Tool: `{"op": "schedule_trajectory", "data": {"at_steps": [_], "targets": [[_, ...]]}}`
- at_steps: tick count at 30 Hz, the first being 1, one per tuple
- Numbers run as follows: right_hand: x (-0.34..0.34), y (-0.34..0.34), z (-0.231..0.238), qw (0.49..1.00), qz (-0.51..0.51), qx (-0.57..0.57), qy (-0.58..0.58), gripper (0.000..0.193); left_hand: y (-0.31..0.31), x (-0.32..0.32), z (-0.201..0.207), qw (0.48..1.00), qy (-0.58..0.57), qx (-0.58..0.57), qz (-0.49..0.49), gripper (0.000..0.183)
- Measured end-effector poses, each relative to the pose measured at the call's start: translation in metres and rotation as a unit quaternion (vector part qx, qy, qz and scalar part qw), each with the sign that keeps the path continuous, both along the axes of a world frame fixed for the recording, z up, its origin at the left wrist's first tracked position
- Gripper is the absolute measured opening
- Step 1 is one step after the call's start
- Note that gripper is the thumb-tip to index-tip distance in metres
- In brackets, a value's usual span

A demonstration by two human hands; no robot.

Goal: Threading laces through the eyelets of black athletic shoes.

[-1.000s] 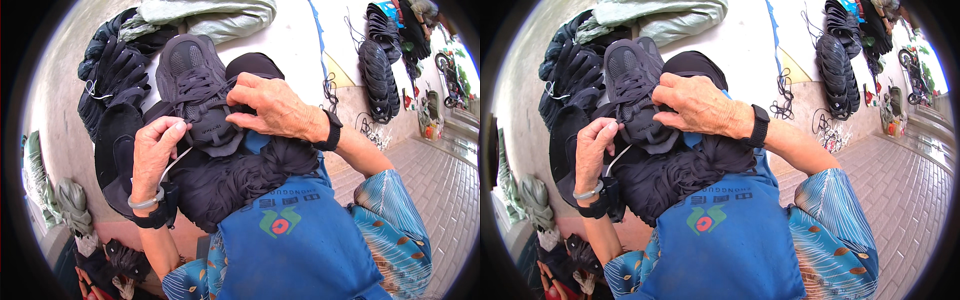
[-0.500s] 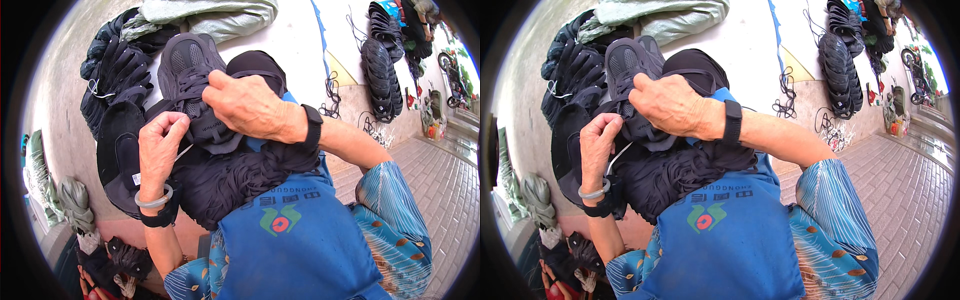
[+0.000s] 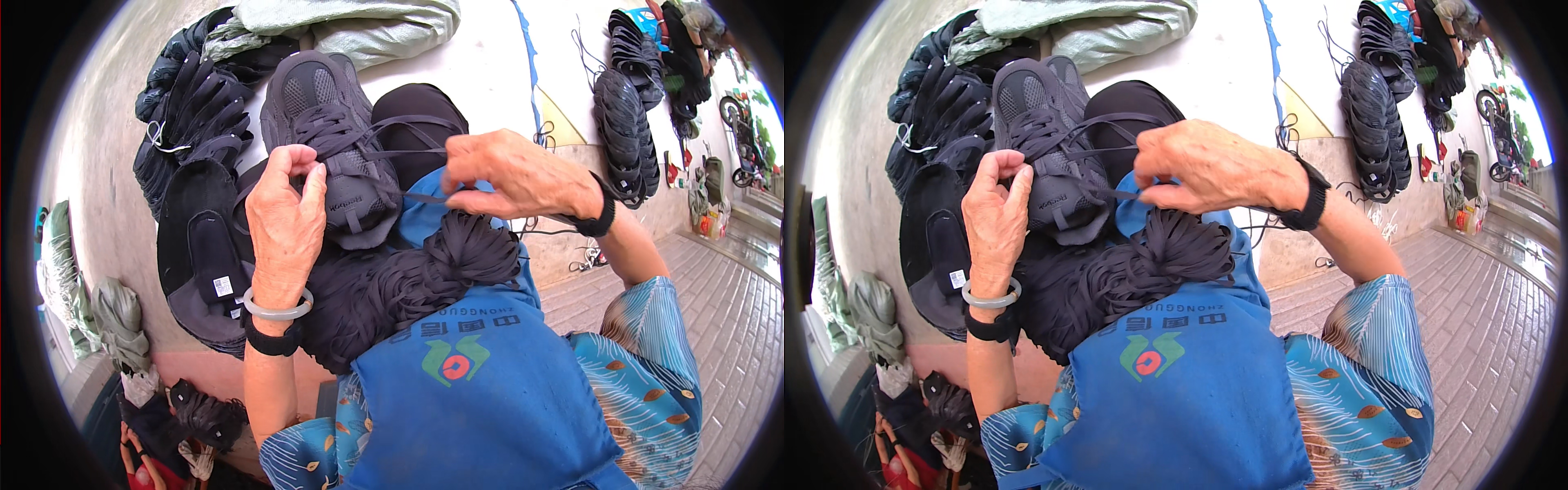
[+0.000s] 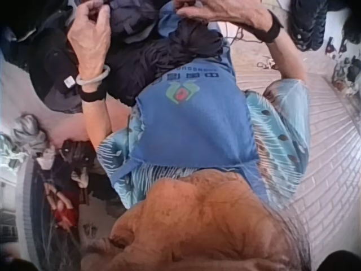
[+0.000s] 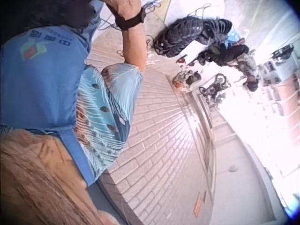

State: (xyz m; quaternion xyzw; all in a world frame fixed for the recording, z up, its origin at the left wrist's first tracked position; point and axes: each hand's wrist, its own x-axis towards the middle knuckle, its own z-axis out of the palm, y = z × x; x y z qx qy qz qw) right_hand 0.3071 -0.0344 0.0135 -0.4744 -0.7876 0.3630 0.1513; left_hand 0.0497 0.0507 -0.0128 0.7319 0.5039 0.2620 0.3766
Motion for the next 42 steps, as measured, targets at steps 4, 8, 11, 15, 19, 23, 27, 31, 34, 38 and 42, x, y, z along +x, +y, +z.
{"op": "schedule_trajectory", "data": {"at_steps": [4,8,11,15,19,23,27,31,34,38,42], "targets": [[-0.032,0.007,-0.018,0.986,-0.122,0.106,0.036,0.032,0.004,0.000,0.000,0.998,0.046,0.028,-0.042,0.009],[-0.065,0.016,-0.026,0.973,-0.114,0.201,-0.011,0.025,0.004,-0.003,-0.002,0.997,0.055,0.026,-0.047,0.010],[-0.078,0.027,-0.037,0.967,-0.112,0.220,-0.065,0.021,0.001,-0.004,-0.002,0.998,0.029,0.048,-0.038,0.011],[-0.081,0.033,-0.036,0.959,-0.089,0.247,-0.103,0.018,0.005,-0.016,-0.002,0.999,0.002,0.036,-0.016,0.014],[-0.065,0.025,-0.016,0.958,-0.073,0.267,-0.073,0.016,0.001,-0.029,-0.007,0.999,0.018,0.036,-0.033,0.014],[-0.036,-0.005,-0.017,0.973,0.029,0.204,-0.104,0.018,0.003,-0.028,-0.015,0.999,0.020,0.034,-0.037,0.015],[0.002,-0.030,-0.019,0.985,0.079,0.109,-0.103,0.020,0.004,-0.032,-0.015,0.999,0.028,0.021,-0.021,0.021],[0.003,-0.026,-0.013,0.990,0.066,0.069,-0.109,0.012,0.002,-0.032,-0.010,0.999,0.053,0.001,0.001,0.023],[-0.009,-0.013,-0.022,0.993,-0.057,0.099,-0.036,0.014,-0.002,-0.025,-0.004,0.994,0.038,0.082,-0.067,0.023],[-0.024,0.004,-0.026,0.982,-0.128,0.119,0.068,0.018,0.006,-0.019,-0.011,0.986,0.077,0.113,-0.092,0.021],[-0.049,0.018,-0.028,0.971,-0.153,0.143,0.116,0.015,0.014,-0.016,-0.005,0.980,0.095,0.126,-0.125,0.020]]}}
